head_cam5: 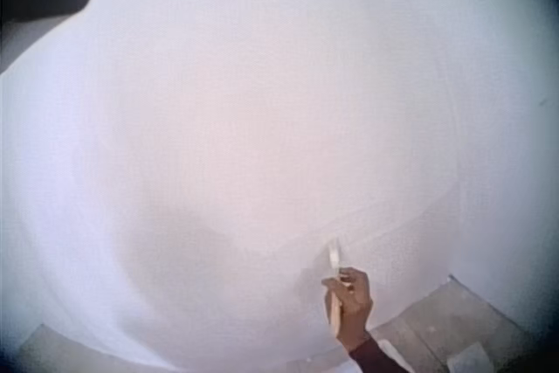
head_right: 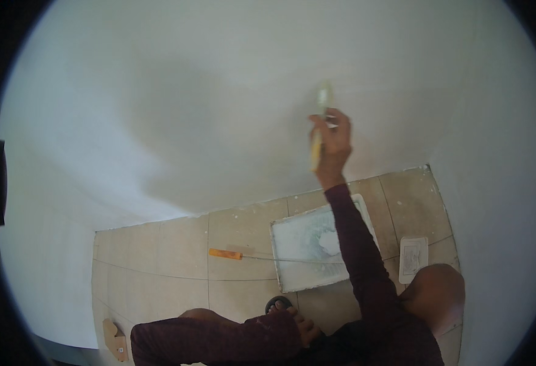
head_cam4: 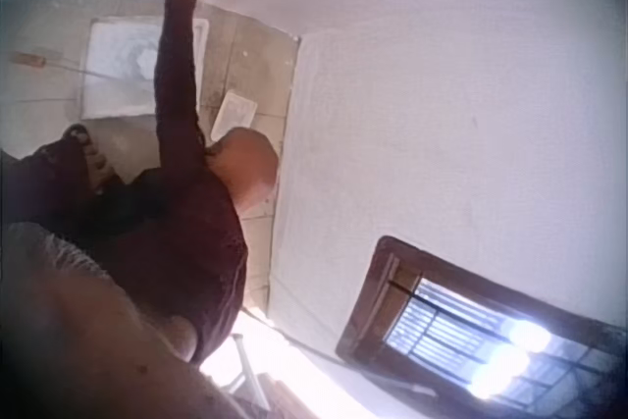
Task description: The person paints a white wall using a yellow-handled paintbrush. They repeatedly dip the brush into a white paint tray on the floor to reload paint and apply it to the wall surface in a corner area.
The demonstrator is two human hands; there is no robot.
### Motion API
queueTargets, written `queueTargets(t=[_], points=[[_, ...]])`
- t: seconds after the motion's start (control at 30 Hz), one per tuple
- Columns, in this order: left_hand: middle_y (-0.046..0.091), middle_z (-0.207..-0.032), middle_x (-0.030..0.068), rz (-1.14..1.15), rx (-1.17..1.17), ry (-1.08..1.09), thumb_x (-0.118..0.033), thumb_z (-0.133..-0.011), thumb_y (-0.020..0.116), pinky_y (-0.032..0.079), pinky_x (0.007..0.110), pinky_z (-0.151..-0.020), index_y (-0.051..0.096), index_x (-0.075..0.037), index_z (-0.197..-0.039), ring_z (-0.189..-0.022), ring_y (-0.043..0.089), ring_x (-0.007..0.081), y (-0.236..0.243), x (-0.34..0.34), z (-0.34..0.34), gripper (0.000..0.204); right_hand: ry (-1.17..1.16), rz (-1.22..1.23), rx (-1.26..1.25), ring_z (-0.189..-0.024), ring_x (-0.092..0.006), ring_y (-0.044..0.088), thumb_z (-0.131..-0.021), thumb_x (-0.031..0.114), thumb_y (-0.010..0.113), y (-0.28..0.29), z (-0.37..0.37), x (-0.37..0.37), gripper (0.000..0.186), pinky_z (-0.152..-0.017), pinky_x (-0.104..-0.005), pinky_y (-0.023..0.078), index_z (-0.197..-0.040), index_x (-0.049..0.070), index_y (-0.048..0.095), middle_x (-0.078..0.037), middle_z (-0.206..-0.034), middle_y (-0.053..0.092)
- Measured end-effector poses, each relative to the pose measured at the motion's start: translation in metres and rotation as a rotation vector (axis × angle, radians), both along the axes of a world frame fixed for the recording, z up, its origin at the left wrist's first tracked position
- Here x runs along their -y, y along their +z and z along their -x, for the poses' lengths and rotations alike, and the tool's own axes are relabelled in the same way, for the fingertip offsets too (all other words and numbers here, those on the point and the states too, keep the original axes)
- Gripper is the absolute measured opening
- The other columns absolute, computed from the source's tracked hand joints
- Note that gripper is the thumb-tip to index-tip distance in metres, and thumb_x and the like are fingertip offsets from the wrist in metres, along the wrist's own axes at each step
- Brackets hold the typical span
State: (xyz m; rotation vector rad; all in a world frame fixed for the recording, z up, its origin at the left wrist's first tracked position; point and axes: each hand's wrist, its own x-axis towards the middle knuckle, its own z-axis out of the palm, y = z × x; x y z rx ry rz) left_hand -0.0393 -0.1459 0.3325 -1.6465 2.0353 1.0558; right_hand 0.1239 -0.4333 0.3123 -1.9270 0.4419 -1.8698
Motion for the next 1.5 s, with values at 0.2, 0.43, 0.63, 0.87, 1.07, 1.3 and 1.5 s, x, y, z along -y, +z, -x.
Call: queueTargets(t=[0.2, 0.43, 0.63, 0.87, 1.07, 1.3, 1.5], points=[[0.06, -0.116, 0.0118, -0.044, -0.005, 0.001, -0.043, -0.089, 0.054, 0.039, 0.062, -0.098, 0.046, -0.01, -0.131, -0.106, 0.061, 0.0318, 0.004, 0.01, -0.002, 0.054, 0.297, 0.058, -0.116, -0.09, -0.0225, 0.061, -0.07, -0.005, 0.068, 0.004, -0.042, -0.077, 0.033, -0.066, -0.0321, 0.053, -0.097, 0.014, 0.07, -0.007, -0.108, 0.058], [0.062, -0.102, 0.0126, 0.172, -0.04, 0.036, -0.027, -0.088, 0.055, 0.045, 0.045, -0.087, 0.054, -0.009, -0.113, -0.095, 0.065, 0.0291, 0.013, 0.004, -0.02, 0.031, 0.517, -0.114, 0.051, -0.09, -0.0235, 0.063, -0.073, -0.004, 0.068, 0.009, -0.009, -0.025, 0.027, -0.075, -0.0312, 0.052, -0.097, 0.009, 0.07, -0.009, -0.104, 0.06], [0.061, -0.105, 0.0112, 0.108, -0.065, 0.062, -0.038, -0.089, 0.056, 0.043, 0.046, -0.089, 0.052, -0.011, -0.117, -0.099, 0.063, 0.0296, -0.007, 0.001, -0.021, 0.038, 0.193, -0.094, 0.144, -0.097, -0.024, 0.061, -0.078, -0.006, 0.064, 0.015, 0.053, 0.072, 0.018, -0.084, -0.0323, 0.048, -0.093, 0.003, 0.068, -0.011, -0.099, 0.062], [0.061, -0.104, 0.0124, 0.059, -0.066, 0.051, -0.042, -0.091, 0.054, 0.044, 0.045, -0.088, 0.049, -0.009, -0.123, -0.1, 0.063, 0.0315, -0.009, 0.007, -0.025, 0.046, -0.087, -0.018, 0.117, -0.097, -0.0231, 0.06, -0.075, -0.006, 0.066, 0.005, 0.068, 0.097, 0.029, -0.077, -0.0314, 0.052, -0.098, 0.011, 0.07, -0.007, -0.109, 0.062], [0.062, -0.102, 0.0124, 0.055, -0.062, 0.005, -0.042, -0.091, 0.055, 0.046, 0.045, -0.087, 0.051, -0.008, -0.122, -0.098, 0.063, 0.0317, -0.011, 0.014, -0.025, 0.047, -0.097, 0.138, -0.2, -0.091, -0.0241, 0.059, -0.067, -0.003, 0.067, -0.012, 0.037, 0.052, 0.04, -0.069, -0.032, 0.053, -0.099, 0.021, 0.071, -0.002, -0.111, 0.061], [0.062, -0.1, 0.0121, 0.03, -0.048, -0.036, -0.042, -0.09, 0.055, 0.047, 0.045, -0.086, 0.051, -0.007, -0.12, -0.096, 0.064, 0.0319, -0.004, 0.026, -0.025, 0.045, 0.349, 0.063, -0.183, -0.09, -0.0248, 0.06, -0.071, -0.006, 0.067, -0.005, 0.034, 0.015, 0.03, -0.074, -0.033, 0.053, -0.095, 0.013, 0.069, -0.005, -0.105, 0.063], [0.062, -0.101, 0.0127, 0.018, -0.02, 0.006, -0.042, -0.092, 0.053, 0.046, 0.044, -0.088, 0.051, -0.007, -0.12, -0.098, 0.063, 0.0324, 0.001, 0.03, -0.03, 0.045, 0.308, -0.22, 0.171, -0.095, -0.0209, 0.061, -0.08, -0.007, 0.064, -0.004, 0.06, 0.091, 0.018, -0.083, -0.0319, 0.049, -0.095, 0.003, 0.068, -0.01, -0.098, 0.065]])
